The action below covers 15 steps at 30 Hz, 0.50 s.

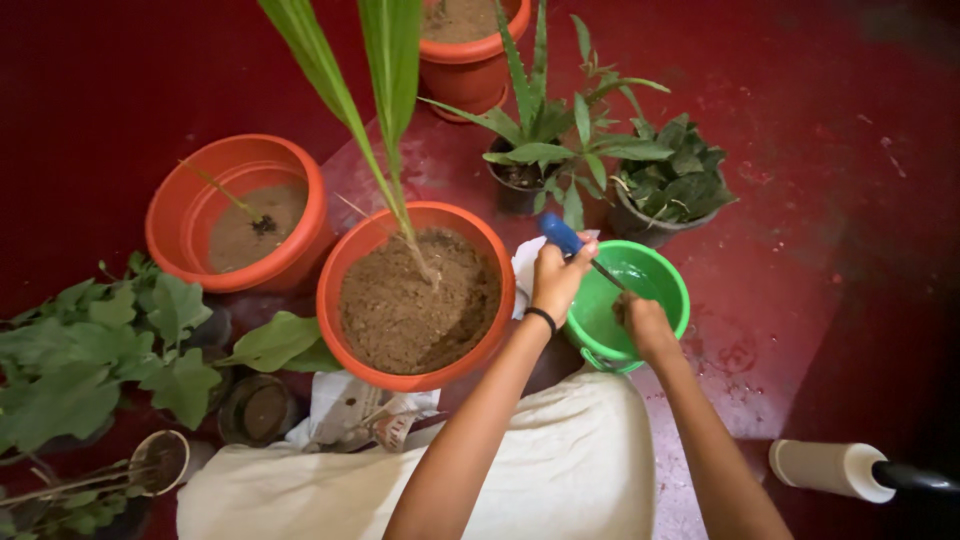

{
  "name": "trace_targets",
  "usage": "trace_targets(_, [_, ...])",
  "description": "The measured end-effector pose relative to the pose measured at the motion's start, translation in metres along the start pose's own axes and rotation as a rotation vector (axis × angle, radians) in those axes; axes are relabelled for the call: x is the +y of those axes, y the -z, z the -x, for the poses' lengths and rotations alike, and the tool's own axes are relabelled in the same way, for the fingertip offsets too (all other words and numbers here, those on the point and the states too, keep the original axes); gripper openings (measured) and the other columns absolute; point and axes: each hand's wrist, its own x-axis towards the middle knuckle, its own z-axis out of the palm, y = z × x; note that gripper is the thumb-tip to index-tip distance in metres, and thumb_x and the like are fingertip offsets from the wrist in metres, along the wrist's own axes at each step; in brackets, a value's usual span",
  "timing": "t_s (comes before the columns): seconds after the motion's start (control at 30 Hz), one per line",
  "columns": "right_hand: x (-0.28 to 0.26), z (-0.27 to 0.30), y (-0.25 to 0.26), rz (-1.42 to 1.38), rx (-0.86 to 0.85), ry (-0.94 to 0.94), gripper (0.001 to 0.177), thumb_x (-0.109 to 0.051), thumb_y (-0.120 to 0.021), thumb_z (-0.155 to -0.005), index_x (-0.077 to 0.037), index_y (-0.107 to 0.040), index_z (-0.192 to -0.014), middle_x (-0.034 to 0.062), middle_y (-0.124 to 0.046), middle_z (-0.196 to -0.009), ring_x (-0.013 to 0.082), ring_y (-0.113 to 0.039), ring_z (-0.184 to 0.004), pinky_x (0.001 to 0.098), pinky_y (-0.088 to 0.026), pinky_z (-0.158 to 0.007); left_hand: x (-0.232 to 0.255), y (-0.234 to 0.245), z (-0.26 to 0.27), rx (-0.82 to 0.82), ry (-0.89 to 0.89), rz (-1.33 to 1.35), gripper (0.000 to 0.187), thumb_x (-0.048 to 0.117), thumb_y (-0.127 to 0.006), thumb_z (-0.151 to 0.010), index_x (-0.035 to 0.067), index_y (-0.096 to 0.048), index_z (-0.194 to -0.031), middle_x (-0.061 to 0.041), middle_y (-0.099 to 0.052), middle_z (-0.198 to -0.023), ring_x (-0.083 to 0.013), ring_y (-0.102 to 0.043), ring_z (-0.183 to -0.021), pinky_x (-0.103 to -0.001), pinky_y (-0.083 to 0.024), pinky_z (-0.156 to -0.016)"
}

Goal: The person is potting a plant in an orange pot. They use their hands to press the soil around the plant and a screwdriver to loosen and adjust the soil. A green bucket of water is nearby, and other potted plants are visible in the background.

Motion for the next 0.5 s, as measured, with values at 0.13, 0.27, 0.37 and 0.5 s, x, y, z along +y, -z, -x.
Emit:
trace_targets(0.13, [0.018,-0.006,-0.009,0.039,0.059,0.046,0.048,0.006,-0.051,-0.076,-0.007,-0.071,-0.117,0.0301,-0.071,-0.100,0.0435,-0.070,-0.096,0.0506,-0.056,-0.083,0.014,0.005,0.012,0.047,-0.001,0.045,0.024,0.018,-0.074,-0.095,0.000,-0.068,-0.111,-0.003,-0.072,-0.096,-0.0093,-0.066,-0.083,-0.025,-0.055,-0.074])
trace_targets(0.27, [0.019,-0.017,-0.021,0.268,-0.028,-0.002,0.040,0.000,-0.058,-0.079,-0.005,-0.070,-0.116,0.0287,-0.071,-0.104,0.0435,-0.070,-0.097,0.0501,-0.056,-0.084,0.014,0.005,0.017,0.126,-0.002,0.077,0.027,0.016,-0.076,-0.090,0.003,-0.065,-0.110,0.000,-0.069,-0.096,-0.0088,-0.066,-0.083,-0.025,-0.057,-0.072])
trace_targets(0.37, [0.002,-0.026,0.009,0.219,-0.126,-0.052,0.037,-0.004,-0.061,-0.081,-0.005,-0.068,-0.117,0.0278,-0.071,-0.105,0.0427,-0.070,-0.098,0.0498,-0.056,-0.084,0.008,0.010,0.018,0.165,0.002,0.064,0.027,0.016,-0.078,-0.088,0.004,-0.064,-0.108,0.000,-0.070,-0.096,-0.0081,-0.068,-0.082,-0.025,-0.059,-0.071])
trace_targets(0.5, [-0.042,-0.011,0.068,0.051,-0.104,-0.055,0.035,-0.009,-0.066,-0.084,-0.004,-0.066,-0.119,0.0267,-0.071,-0.107,0.0417,-0.071,-0.100,0.0494,-0.055,-0.085,-0.009,0.002,0.016,0.172,-0.044,-0.063,0.028,0.015,-0.082,-0.087,0.000,-0.066,-0.105,-0.004,-0.071,-0.092,-0.0106,-0.067,-0.073,-0.026,-0.058,-0.064])
